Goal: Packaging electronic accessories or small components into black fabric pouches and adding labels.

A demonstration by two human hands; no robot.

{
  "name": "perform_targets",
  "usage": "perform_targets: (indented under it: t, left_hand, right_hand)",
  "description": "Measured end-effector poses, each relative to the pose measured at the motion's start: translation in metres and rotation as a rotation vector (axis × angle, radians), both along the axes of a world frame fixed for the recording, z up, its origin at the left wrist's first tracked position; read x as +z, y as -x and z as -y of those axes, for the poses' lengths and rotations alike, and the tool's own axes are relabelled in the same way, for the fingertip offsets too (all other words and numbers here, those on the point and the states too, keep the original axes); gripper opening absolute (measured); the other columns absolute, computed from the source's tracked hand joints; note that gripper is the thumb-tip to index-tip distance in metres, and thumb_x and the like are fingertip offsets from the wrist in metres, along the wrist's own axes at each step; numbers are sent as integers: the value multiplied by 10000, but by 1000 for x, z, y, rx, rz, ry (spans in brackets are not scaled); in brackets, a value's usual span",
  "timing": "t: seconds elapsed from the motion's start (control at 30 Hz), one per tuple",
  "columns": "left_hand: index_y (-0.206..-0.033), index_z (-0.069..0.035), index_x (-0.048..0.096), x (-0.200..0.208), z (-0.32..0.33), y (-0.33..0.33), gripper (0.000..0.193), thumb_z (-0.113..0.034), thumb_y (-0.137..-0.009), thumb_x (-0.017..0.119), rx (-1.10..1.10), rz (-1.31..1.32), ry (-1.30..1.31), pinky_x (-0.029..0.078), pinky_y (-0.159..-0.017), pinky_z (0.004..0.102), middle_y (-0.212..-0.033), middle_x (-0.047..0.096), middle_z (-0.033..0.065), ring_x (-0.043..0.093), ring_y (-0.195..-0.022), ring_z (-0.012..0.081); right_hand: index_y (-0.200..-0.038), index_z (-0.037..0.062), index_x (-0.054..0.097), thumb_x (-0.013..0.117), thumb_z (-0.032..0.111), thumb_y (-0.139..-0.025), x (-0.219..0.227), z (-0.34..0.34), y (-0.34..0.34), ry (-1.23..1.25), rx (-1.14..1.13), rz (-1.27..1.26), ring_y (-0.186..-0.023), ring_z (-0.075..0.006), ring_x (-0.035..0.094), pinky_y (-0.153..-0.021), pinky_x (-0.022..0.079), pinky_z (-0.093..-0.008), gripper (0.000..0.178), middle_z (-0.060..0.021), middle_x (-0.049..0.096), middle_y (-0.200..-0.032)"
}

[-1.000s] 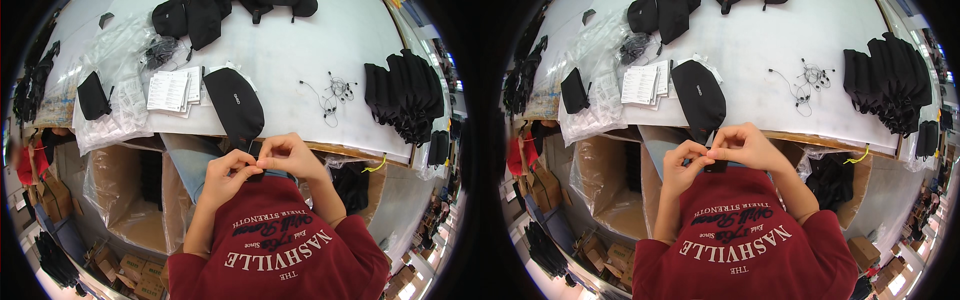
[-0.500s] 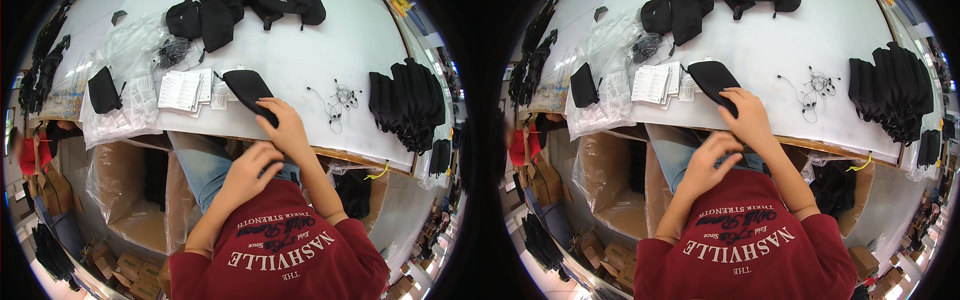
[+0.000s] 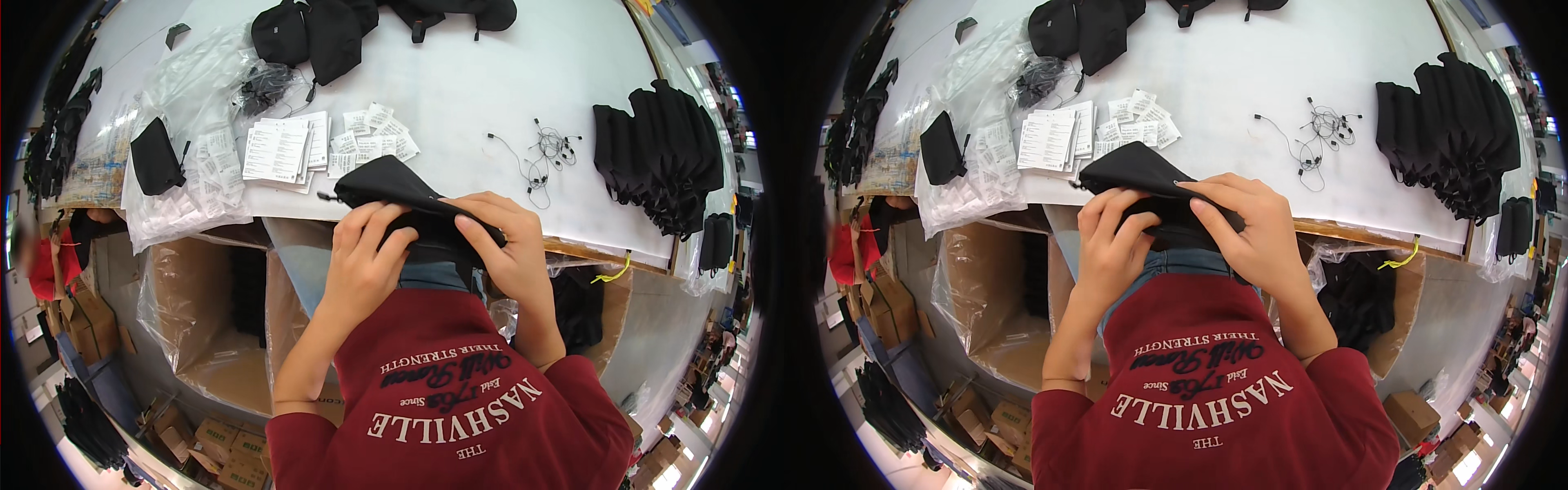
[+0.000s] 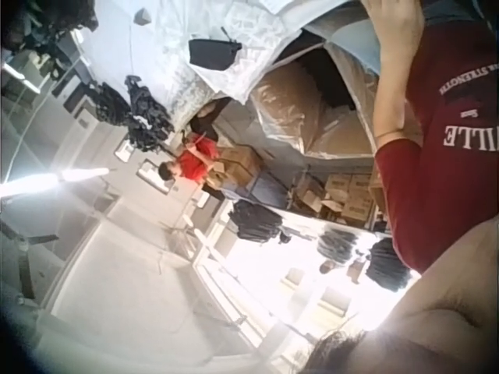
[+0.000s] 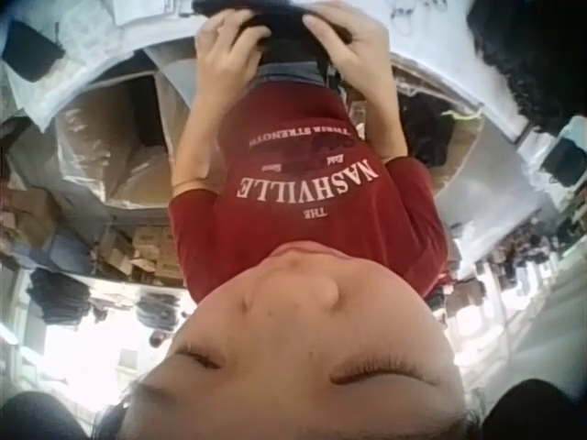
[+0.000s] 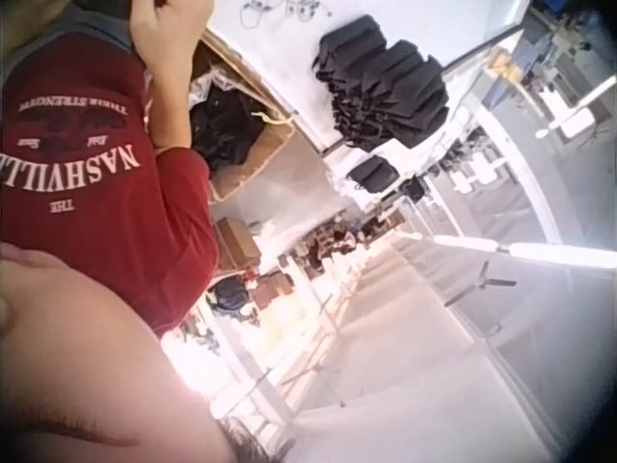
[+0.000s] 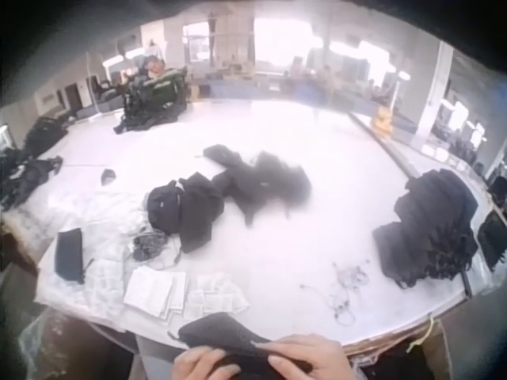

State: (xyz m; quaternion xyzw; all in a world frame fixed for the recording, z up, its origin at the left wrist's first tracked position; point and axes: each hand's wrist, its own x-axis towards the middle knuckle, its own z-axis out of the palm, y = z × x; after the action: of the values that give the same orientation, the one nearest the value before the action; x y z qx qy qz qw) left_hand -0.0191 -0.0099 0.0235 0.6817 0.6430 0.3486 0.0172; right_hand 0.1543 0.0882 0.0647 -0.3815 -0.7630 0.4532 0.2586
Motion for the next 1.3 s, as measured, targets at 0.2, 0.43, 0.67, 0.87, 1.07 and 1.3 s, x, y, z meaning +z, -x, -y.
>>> perform_targets:
  t: [0.2,0.43,0.67,0.87,1.07,1.3]
  left_hand:
    - [-948,-72,648,-4,4,2,305,-16,-649,667,-118,-15,30,402,-902,369,-979,624,45,566,-961,224]
    - [-891,-91,678,-5,7,4,261,-14,-642,665,-133,1,-36,409,-825,328,-863,633,-9,576,-838,163]
    - [-862,-76,647,-1,12,7,226,-6,-648,645,-197,-20,65,415,-778,322,-857,615,8,569,-829,178]
    - [-844,-24,575,10,8,4,229,26,-628,632,-272,87,452,446,-793,391,-963,558,128,560,-912,306]
    - [-893,-43,625,-11,-25,35,235,-110,-694,729,-270,258,676,390,-991,388,-1308,472,193,448,-1198,364]
    - [-980,-52,645,-13,-36,39,270,-172,-751,724,-268,321,750,405,-971,391,-1281,507,175,492,-1160,354]
  right_hand:
    - [-1000,75,707,625,114,-833,2,3,-1,-63,79,49,-745,-240,600,-719,453,-317,190,-71,683,-874]
    - [-979,55,701,622,119,-833,0,6,0,-66,142,76,-741,-251,599,-716,455,-323,178,-80,675,-862]
    - [-977,18,690,602,71,-838,-10,-3,10,1,107,-1,-790,-260,639,-715,489,-311,172,-116,668,-895]
    - [-990,37,699,610,110,-860,-39,-32,34,108,355,-23,-791,-205,623,-713,476,-277,173,-110,671,-900]
    - [-1189,86,609,594,222,-894,-59,-53,37,122,198,-5,-1001,-175,567,-899,411,-322,325,-61,638,-1051]
    - [-1280,43,473,755,445,-709,-86,6,-33,-25,64,365,-1201,-287,433,-1016,322,-420,753,-135,469,-1276]
